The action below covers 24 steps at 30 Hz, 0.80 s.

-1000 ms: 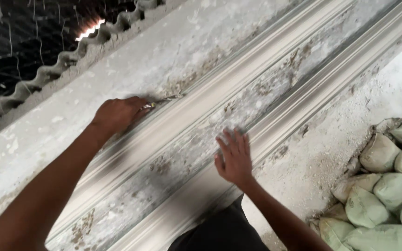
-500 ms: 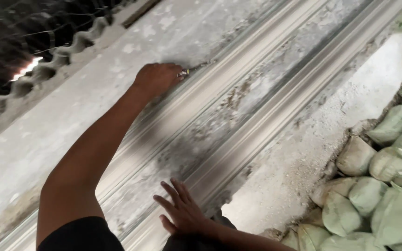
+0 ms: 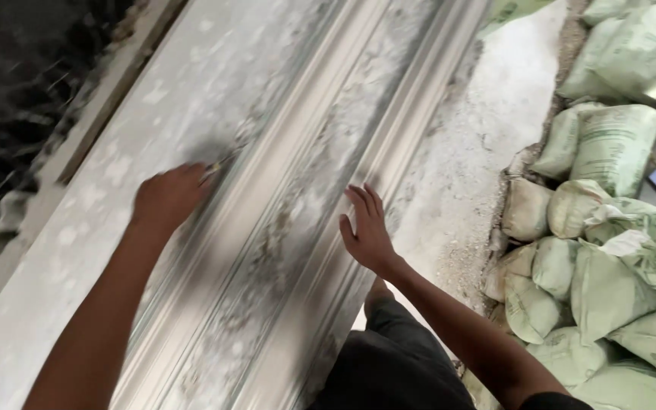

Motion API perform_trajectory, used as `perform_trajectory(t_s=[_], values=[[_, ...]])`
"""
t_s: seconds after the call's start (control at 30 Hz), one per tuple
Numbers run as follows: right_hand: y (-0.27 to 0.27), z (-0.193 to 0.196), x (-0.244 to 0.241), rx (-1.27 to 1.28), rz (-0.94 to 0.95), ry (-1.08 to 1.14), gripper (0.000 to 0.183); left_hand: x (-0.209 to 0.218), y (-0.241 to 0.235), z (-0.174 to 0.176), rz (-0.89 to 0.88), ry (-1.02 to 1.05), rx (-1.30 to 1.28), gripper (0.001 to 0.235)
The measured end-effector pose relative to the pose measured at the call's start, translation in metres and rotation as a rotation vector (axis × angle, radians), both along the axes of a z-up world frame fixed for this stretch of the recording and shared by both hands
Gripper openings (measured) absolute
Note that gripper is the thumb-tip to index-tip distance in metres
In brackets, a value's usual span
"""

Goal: The person scrapes white dust and debris off long white molding pieces using a scraper. They work on the molding laid out on a dusty floor, repeatedly scraping the surface and edges to remove the residue.

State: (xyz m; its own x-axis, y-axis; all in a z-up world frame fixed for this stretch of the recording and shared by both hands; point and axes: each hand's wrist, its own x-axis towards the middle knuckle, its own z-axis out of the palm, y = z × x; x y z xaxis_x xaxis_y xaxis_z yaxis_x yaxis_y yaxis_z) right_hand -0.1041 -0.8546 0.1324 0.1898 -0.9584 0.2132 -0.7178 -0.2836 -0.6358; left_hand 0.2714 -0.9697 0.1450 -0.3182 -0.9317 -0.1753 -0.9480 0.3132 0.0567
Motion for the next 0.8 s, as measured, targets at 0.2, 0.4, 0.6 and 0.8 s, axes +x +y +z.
perform_trajectory(t_s=[0.2, 0.4, 0.6, 0.8], values=[[-0.074, 0.006, -0.069, 0.034, 0.004, -0.237, 0.035, -0.051, -0.021, 0.078, 0.19, -0.303, 0.169, 0.039], [-0.148, 0.037, -0.161, 0.468, 0.03, -0.407, 0.03, -0.127, -0.062, 0.096, 0.4, -0.274, 0.053, 0.041], [-0.166, 0.036, -0.246, 0.399, -0.043, -0.512, 0.032, -0.26, -0.066, 0.055, 0.557, 0.577, 0.059, 0.036], [-0.152, 0.038, -0.273, 0.404, -0.145, -0.536, 0.03, -0.344, -0.051, 0.055, 0.641, 0.896, 0.331, 0.034]])
